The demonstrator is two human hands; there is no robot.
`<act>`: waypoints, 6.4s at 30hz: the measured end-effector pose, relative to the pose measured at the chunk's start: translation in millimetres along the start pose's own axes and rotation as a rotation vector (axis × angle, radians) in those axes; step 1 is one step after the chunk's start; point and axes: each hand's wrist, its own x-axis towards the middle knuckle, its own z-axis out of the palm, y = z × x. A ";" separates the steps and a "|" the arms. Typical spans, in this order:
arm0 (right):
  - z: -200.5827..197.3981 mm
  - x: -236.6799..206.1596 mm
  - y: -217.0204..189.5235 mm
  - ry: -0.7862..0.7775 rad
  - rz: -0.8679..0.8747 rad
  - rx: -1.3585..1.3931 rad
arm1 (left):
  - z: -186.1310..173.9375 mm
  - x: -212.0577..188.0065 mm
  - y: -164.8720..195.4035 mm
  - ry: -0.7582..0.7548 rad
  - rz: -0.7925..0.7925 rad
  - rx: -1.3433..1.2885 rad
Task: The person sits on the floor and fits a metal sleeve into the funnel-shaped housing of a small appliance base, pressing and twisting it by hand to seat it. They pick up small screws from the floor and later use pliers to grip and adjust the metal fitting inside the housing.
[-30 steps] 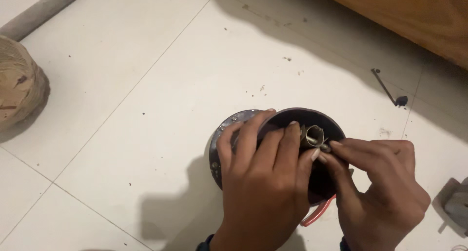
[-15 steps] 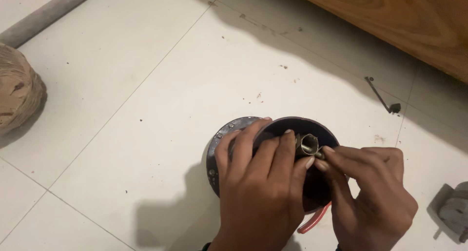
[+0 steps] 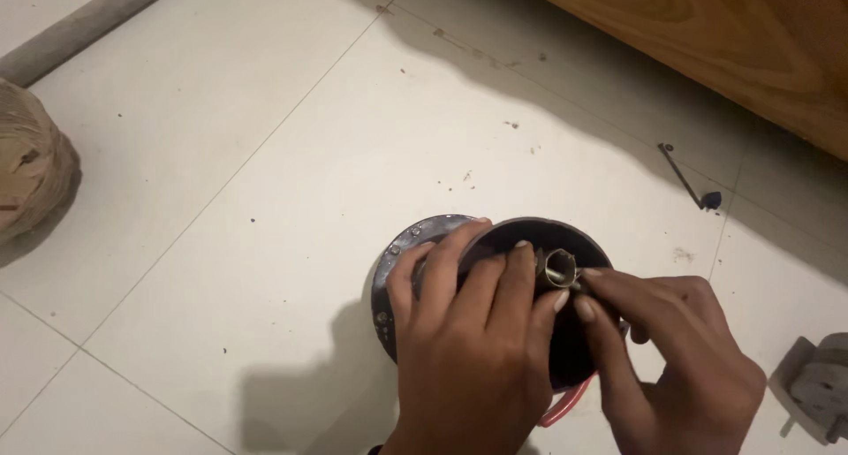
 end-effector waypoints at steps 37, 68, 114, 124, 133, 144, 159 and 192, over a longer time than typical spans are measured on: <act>-6.1 4.5 -8.8 -0.004 -0.184 -0.159 | -0.5 2.2 2.8 0.011 -0.008 -0.013; 21.4 -14.8 31.3 0.098 0.088 0.368 | 5.4 -4.1 -3.3 -0.001 -0.004 -0.071; 10.4 -10.5 42.1 0.012 0.132 0.137 | 10.1 -4.9 -3.1 -0.031 -0.028 -0.098; 4.7 -5.0 39.0 -0.025 0.036 -0.013 | 9.2 -4.1 -1.6 -0.058 -0.053 -0.082; 0.2 -0.3 28.7 -0.043 -0.002 0.021 | 7.0 -4.0 -1.7 -0.013 -0.028 -0.077; -2.5 0.7 25.9 -0.059 0.006 0.008 | 6.3 -2.0 -0.8 0.032 -0.005 -0.066; 3.6 -2.3 31.2 -0.016 0.034 0.194 | 7.1 -2.9 -0.9 0.018 -0.022 -0.083; 7.7 -6.9 55.3 -0.061 -0.124 0.027 | 14.4 -5.9 -10.8 0.025 0.027 -0.066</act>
